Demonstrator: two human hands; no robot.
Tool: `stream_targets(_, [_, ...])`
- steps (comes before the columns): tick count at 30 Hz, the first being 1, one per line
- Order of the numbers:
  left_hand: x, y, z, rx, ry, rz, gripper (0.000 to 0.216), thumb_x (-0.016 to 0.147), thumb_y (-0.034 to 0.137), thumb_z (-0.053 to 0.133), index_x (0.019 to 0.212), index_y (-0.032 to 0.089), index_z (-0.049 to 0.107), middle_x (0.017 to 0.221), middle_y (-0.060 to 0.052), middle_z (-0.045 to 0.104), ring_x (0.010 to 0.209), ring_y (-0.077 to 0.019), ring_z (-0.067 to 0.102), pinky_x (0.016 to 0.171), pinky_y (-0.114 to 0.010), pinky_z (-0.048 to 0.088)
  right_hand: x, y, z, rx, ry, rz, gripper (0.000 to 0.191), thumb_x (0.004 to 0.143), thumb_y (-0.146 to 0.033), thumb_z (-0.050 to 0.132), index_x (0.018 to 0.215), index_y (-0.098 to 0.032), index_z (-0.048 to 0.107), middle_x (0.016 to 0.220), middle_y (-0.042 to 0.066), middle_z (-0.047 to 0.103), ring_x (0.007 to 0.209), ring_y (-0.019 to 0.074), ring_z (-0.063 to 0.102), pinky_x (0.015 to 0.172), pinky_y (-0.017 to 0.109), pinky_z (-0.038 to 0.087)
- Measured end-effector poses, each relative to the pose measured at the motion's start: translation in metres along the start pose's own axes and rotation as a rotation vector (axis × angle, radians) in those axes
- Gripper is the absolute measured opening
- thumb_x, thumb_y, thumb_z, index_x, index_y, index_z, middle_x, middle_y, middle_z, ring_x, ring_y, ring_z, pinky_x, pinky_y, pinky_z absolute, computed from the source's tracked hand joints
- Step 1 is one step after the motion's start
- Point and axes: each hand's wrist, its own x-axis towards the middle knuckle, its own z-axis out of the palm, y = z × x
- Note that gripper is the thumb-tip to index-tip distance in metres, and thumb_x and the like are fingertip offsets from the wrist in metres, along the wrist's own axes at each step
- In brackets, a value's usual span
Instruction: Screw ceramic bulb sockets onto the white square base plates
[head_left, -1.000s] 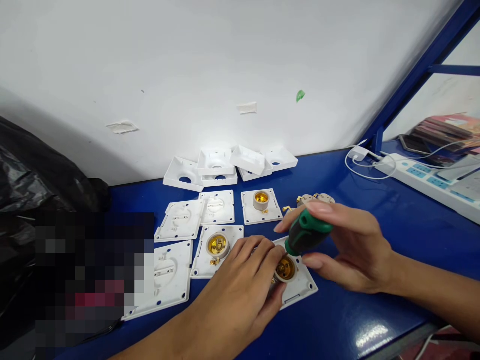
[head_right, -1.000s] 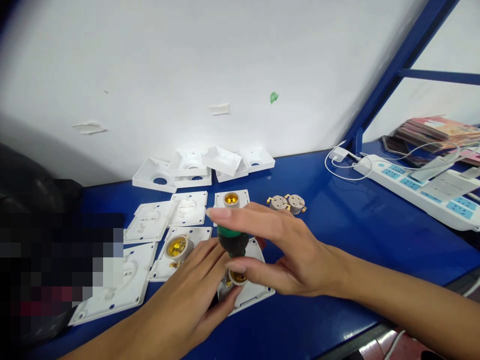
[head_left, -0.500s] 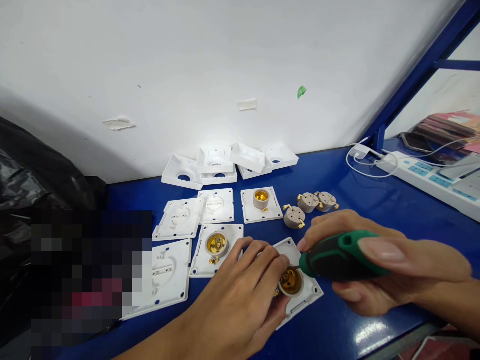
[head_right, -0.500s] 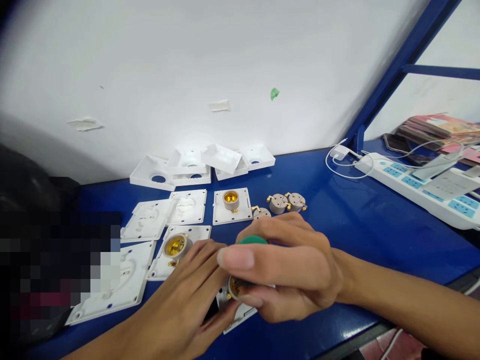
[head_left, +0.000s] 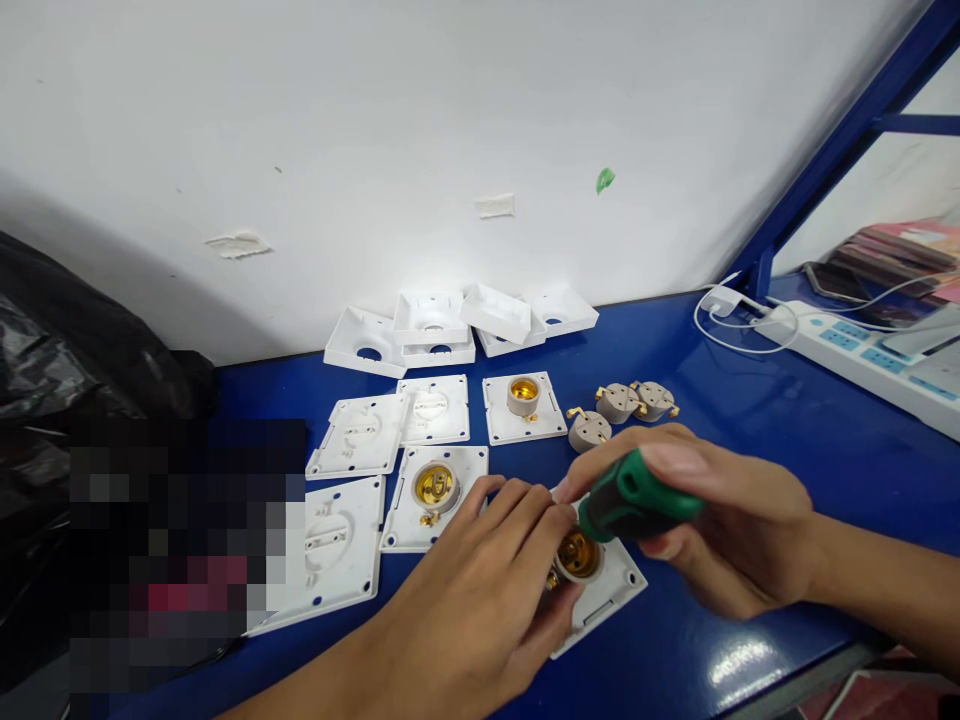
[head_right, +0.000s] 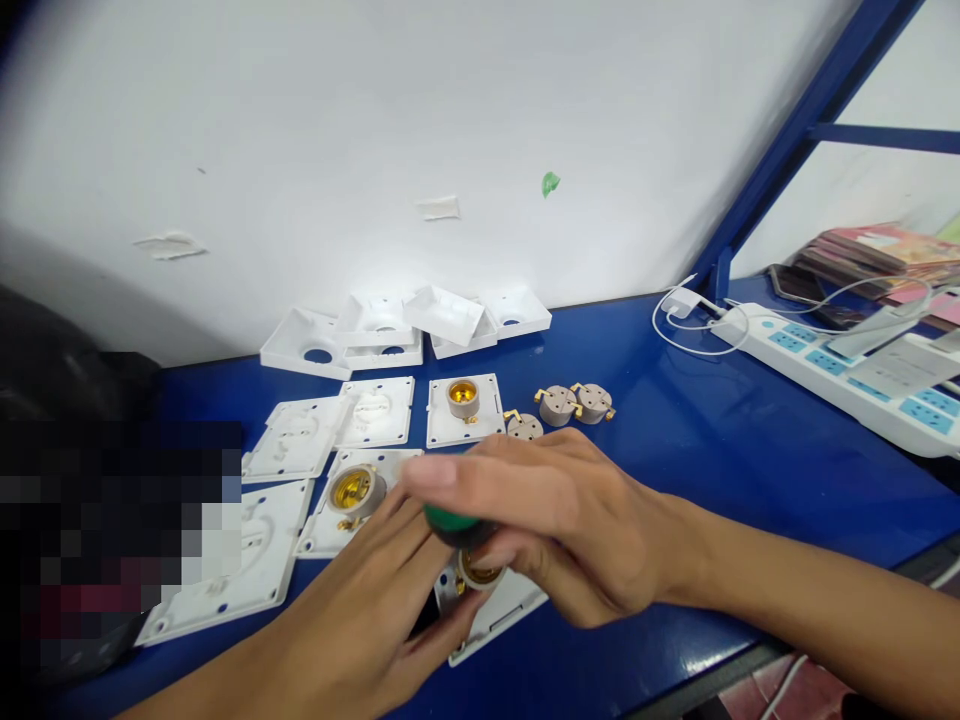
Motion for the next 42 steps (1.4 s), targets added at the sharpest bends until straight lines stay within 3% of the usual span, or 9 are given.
stream_targets(5, [0.002,0.0,-0.001,-0.013,-0.028,-0.017,0.02,0.101,0.016,0.063,0.116,0.02,0.05,0.115,-0.005,0.062,0.108,-0.0251,0.058,0.105,-0.046,0.048,0.003,0.001,0.004,0.155,0.159,-0.022,0.057,0.099,-0.018,0.064,0.152,-0.028,0.047,0.091,0.004,0.07,0.075,0.0185,0.068,0.063,0.028,0.057])
stream_targets(9, [0.003,0.0,-0.001,-0.014,-0.016,-0.016,0.023,0.099,0.014,0.065,0.117,0.019,0.05,0.114,-0.006,0.063,0.106,-0.0263,0.059,0.098,-0.045,0.051,-0.002,-0.001,0.009,0.156,0.25,-0.011,0.065,0.099,-0.017,0.064,0.159,-0.028,0.04,0.1,0.006,0.072,0.09,0.0222,0.072,0.068,0.033,0.061])
stream_targets(14, [0.002,0.0,0.001,0.016,-0.009,-0.007,0.022,0.1,0.015,0.064,0.118,0.017,0.052,0.112,-0.006,0.063,0.103,-0.0269,0.06,0.097,-0.047,0.051,-0.006,0.001,0.011,0.137,0.275,0.01,0.062,0.101,-0.024,0.063,0.158,-0.03,0.04,0.122,0.007,0.072,0.089,0.0202,0.073,0.069,0.034,0.062])
stream_targets(20, [0.001,0.0,0.002,0.025,0.01,-0.007,0.024,0.1,0.017,0.064,0.121,0.017,0.053,0.113,-0.007,0.064,0.105,-0.0268,0.061,0.097,-0.045,0.051,-0.008,0.001,0.012,0.122,0.26,0.031,0.058,0.105,-0.025,0.056,0.159,-0.032,0.038,0.124,0.005,0.072,0.087,0.0185,0.072,0.071,0.032,0.061])
stream_targets(26, [0.002,0.002,0.001,0.017,0.013,-0.01,0.022,0.099,0.016,0.063,0.118,0.018,0.054,0.111,-0.007,0.065,0.103,-0.0278,0.062,0.096,-0.047,0.053,-0.009,-0.001,0.011,0.129,0.268,0.037,0.067,0.098,-0.019,0.066,0.159,-0.029,0.04,0.133,0.008,0.069,0.099,0.0208,0.072,0.078,0.034,0.062])
stream_targets(32, [0.003,0.001,-0.001,-0.022,-0.008,-0.026,0.021,0.101,0.019,0.063,0.119,0.019,0.051,0.115,-0.008,0.064,0.107,-0.0272,0.06,0.102,-0.049,0.052,0.002,-0.006,0.007,0.227,0.136,0.05,0.069,0.097,-0.007,0.06,0.159,-0.028,0.038,0.119,0.004,0.069,0.106,0.0166,0.069,0.089,0.03,0.059])
stream_targets(34, [0.003,0.001,0.0,-0.04,-0.006,-0.032,0.02,0.101,0.017,0.063,0.117,0.019,0.051,0.114,-0.008,0.064,0.108,-0.0271,0.06,0.101,-0.048,0.052,0.004,-0.006,0.008,0.225,0.157,0.061,0.069,0.097,-0.006,0.061,0.157,-0.03,0.039,0.119,0.004,0.068,0.103,0.016,0.069,0.088,0.031,0.059])
stream_targets(38, [0.003,0.0,0.002,-0.039,0.003,-0.029,0.023,0.1,0.014,0.063,0.12,0.018,0.052,0.115,-0.008,0.063,0.109,-0.0277,0.06,0.098,-0.047,0.053,0.005,-0.009,0.007,0.102,0.311,0.001,0.07,0.09,-0.012,0.075,0.151,-0.029,0.045,0.097,0.0,0.068,0.075,0.0137,0.064,0.066,0.028,0.057])
stream_targets(42, [0.002,0.001,0.002,-0.022,0.0,-0.032,0.02,0.101,0.017,0.062,0.119,0.019,0.053,0.112,-0.008,0.064,0.109,-0.0283,0.061,0.1,-0.049,0.052,0.007,-0.014,0.001,-0.061,0.128,0.084,0.042,0.094,-0.025,0.075,0.133,-0.026,0.059,0.082,-0.001,0.064,0.062,0.0117,0.058,0.053,0.023,0.048])
